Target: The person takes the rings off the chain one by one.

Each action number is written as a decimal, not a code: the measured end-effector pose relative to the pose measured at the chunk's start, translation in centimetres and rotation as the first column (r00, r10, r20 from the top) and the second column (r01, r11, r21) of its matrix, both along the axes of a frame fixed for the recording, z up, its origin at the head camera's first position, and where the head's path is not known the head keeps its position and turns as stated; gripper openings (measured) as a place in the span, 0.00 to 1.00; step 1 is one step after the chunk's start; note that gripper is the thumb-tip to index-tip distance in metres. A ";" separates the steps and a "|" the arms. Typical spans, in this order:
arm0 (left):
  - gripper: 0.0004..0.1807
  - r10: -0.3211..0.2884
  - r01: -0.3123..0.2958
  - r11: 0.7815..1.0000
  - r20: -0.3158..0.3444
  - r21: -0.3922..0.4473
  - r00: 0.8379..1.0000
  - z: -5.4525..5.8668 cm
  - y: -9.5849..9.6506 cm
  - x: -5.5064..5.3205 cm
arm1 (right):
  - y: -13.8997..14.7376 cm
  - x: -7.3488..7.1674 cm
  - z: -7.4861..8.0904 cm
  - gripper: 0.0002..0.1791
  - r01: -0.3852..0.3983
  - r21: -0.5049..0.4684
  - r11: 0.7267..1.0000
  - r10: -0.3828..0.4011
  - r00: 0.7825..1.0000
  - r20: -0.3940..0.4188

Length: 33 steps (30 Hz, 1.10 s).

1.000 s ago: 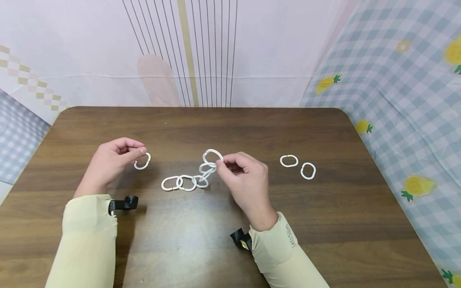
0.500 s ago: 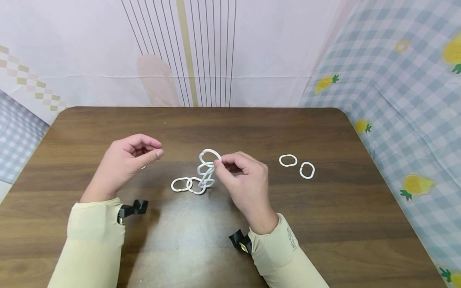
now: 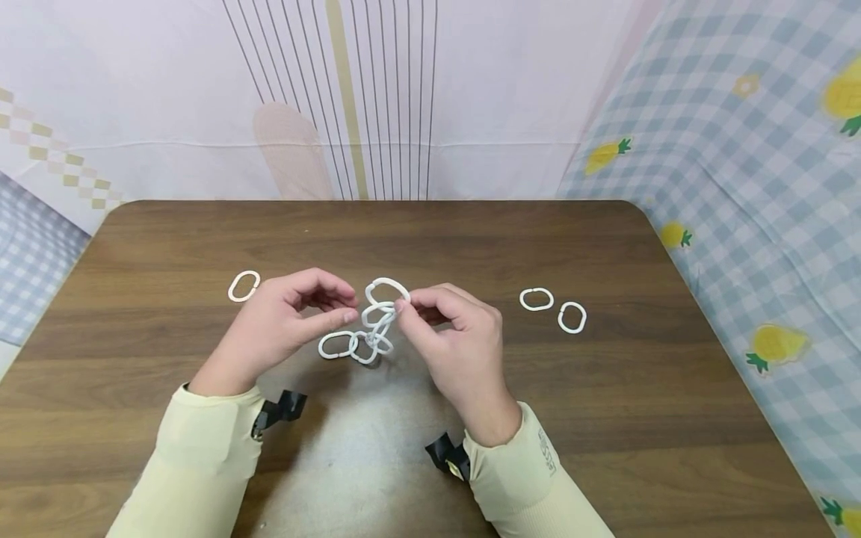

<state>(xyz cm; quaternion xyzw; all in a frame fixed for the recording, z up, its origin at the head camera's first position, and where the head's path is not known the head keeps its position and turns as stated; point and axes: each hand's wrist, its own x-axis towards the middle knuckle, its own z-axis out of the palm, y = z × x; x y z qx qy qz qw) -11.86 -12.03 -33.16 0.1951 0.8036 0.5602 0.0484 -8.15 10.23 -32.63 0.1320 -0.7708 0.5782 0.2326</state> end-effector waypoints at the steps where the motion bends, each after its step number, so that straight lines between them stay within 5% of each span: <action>1: 0.11 -0.011 0.011 1.000 -0.002 0.001 1.000 0.0 0.1 0.1 | 0.0 0.1 0.0 0.02 0.000 0.000 1.000 0.000 1.000 -0.003; 21: 0.03 -0.061 0.058 0.997 -0.071 -0.042 0.996 -0.3 0.7 0.2 | -0.2 0.2 0.0 0.03 -0.010 0.007 1.000 0.010 1.000 -0.011; 33: 0.02 -0.046 0.036 0.998 -0.213 -0.048 0.976 -0.6 0.7 0.1 | -0.3 0.2 -0.1 0.02 0.041 0.005 0.999 -0.041 0.996 0.076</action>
